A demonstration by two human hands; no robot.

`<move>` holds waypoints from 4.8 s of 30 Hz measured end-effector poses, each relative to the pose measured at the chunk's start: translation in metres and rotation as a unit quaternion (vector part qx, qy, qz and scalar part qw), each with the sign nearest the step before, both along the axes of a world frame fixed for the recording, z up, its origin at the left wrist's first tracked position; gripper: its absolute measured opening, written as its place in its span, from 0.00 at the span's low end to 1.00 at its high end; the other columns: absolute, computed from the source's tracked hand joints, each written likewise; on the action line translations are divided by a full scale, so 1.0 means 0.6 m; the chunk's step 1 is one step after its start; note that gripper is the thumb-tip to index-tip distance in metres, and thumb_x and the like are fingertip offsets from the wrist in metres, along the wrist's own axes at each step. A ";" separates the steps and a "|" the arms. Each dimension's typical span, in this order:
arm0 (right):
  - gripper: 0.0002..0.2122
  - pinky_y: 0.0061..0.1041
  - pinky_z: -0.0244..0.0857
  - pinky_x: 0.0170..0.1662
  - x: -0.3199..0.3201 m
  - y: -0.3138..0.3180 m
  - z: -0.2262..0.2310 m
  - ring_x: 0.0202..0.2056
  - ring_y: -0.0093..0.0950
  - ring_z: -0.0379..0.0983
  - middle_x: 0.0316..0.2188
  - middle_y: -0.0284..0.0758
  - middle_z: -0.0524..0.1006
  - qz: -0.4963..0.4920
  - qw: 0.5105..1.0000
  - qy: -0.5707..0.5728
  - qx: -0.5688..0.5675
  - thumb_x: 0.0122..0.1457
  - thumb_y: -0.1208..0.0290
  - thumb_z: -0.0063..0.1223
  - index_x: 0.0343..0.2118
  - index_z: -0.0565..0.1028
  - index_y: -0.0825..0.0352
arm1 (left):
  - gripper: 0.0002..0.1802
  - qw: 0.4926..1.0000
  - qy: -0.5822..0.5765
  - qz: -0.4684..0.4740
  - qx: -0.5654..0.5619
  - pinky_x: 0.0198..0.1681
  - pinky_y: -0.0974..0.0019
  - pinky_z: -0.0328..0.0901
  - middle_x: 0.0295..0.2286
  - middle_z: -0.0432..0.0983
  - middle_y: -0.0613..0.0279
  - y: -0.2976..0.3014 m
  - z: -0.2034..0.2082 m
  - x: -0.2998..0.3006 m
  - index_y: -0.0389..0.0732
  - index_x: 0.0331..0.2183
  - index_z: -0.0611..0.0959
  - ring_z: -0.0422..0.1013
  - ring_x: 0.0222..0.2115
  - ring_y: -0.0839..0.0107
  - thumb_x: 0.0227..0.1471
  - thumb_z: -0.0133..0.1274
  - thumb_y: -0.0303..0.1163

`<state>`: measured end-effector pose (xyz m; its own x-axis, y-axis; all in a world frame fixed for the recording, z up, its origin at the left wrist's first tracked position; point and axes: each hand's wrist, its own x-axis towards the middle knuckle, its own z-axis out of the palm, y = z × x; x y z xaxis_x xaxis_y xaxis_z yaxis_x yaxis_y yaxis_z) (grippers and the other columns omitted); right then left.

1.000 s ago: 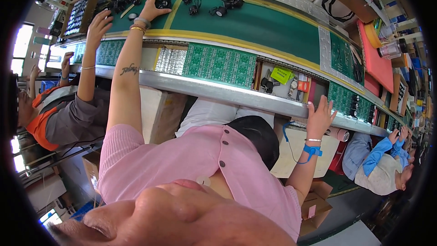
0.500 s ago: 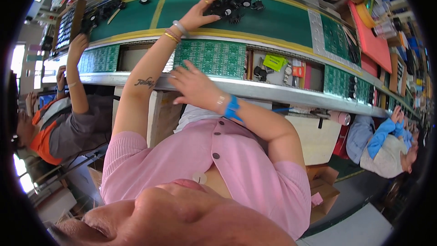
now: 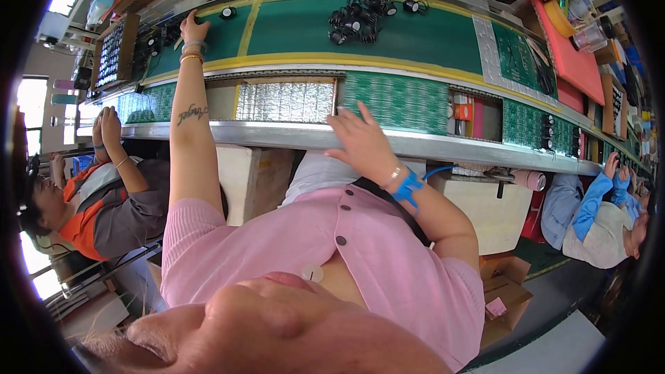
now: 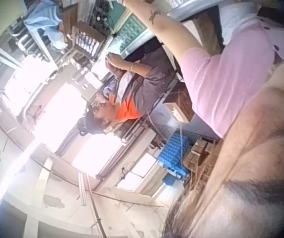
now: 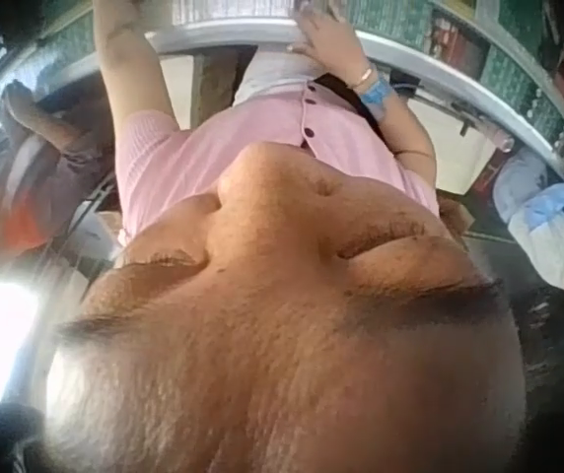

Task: The person assembles electronic components and small fans onto circuit boards by hand, then arranges the completed circuit boards on a conveyor belt.

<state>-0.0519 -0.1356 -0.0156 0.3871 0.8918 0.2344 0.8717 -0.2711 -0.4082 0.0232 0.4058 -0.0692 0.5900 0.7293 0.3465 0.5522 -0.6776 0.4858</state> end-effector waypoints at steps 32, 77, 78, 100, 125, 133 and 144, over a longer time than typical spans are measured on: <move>0.27 0.41 0.45 0.62 -0.003 -0.049 -0.023 0.56 0.36 0.59 0.47 0.37 0.71 -0.100 0.995 -0.017 0.003 0.51 0.52 0.53 0.50 0.68 0.67 | 0.14 0.974 -0.169 -0.140 -0.057 0.43 0.63 0.65 0.32 0.73 0.56 -0.040 -0.010 0.064 0.39 0.25 0.82 0.70 0.36 0.61 0.36 0.66 0.37; 0.17 0.17 0.67 0.36 0.128 -0.254 0.084 0.31 0.18 0.71 0.34 0.31 0.74 -0.308 0.887 0.321 0.127 0.49 0.77 0.60 0.44 0.72 0.68 | 0.15 0.930 -0.077 -0.354 0.067 0.36 0.66 0.68 0.33 0.78 0.61 -0.437 0.126 0.122 0.47 0.40 0.81 0.74 0.32 0.65 0.47 0.57 0.37; 0.17 0.17 0.67 0.35 0.134 -0.260 0.085 0.31 0.19 0.71 0.33 0.32 0.75 -0.343 0.894 0.262 0.121 0.48 0.77 0.61 0.42 0.72 0.67 | 0.18 0.914 -0.041 -0.360 0.181 0.41 0.62 0.67 0.39 0.76 0.58 -0.410 0.119 0.145 0.49 0.43 0.79 0.73 0.38 0.59 0.47 0.57 0.36; 0.13 0.32 0.67 0.35 0.194 -0.212 0.067 0.32 0.38 0.73 0.29 0.37 0.73 -0.321 0.937 -0.056 -0.126 0.43 0.68 0.63 0.32 0.77 0.65 | 0.23 0.400 -0.089 -0.466 -0.784 0.44 0.74 0.66 0.52 0.64 0.50 -0.611 0.106 0.027 0.34 0.54 0.66 0.69 0.39 0.76 0.59 0.43 0.33; 0.14 0.34 0.67 0.32 0.226 -0.208 0.075 0.30 0.38 0.73 0.27 0.37 0.73 -0.231 0.940 -0.114 -0.222 0.42 0.66 0.64 0.31 0.77 0.66 | 0.21 0.417 -0.001 -0.459 -0.785 0.43 0.78 0.66 0.39 0.72 0.69 -0.651 0.075 -0.006 0.37 0.51 0.70 0.69 0.37 0.84 0.57 0.49 0.31; 0.13 0.32 0.68 0.32 0.198 -0.202 0.058 0.30 0.37 0.74 0.28 0.37 0.73 -0.242 0.936 -0.157 -0.203 0.42 0.66 0.63 0.30 0.76 0.65 | 0.22 0.404 -0.003 -0.466 -0.787 0.50 0.72 0.66 0.42 0.71 0.64 -0.658 0.076 -0.004 0.34 0.52 0.67 0.71 0.41 0.77 0.57 0.49 0.30; 0.29 0.25 0.68 0.43 0.108 -0.123 0.101 0.38 0.28 0.72 0.44 0.37 0.72 -0.247 0.947 0.164 0.126 0.42 0.67 0.67 0.50 0.70 0.64 | 0.21 0.452 0.004 -0.481 -0.751 0.46 0.73 0.67 0.40 0.72 0.63 -0.674 0.079 -0.013 0.34 0.47 0.72 0.71 0.39 0.77 0.54 0.55 0.34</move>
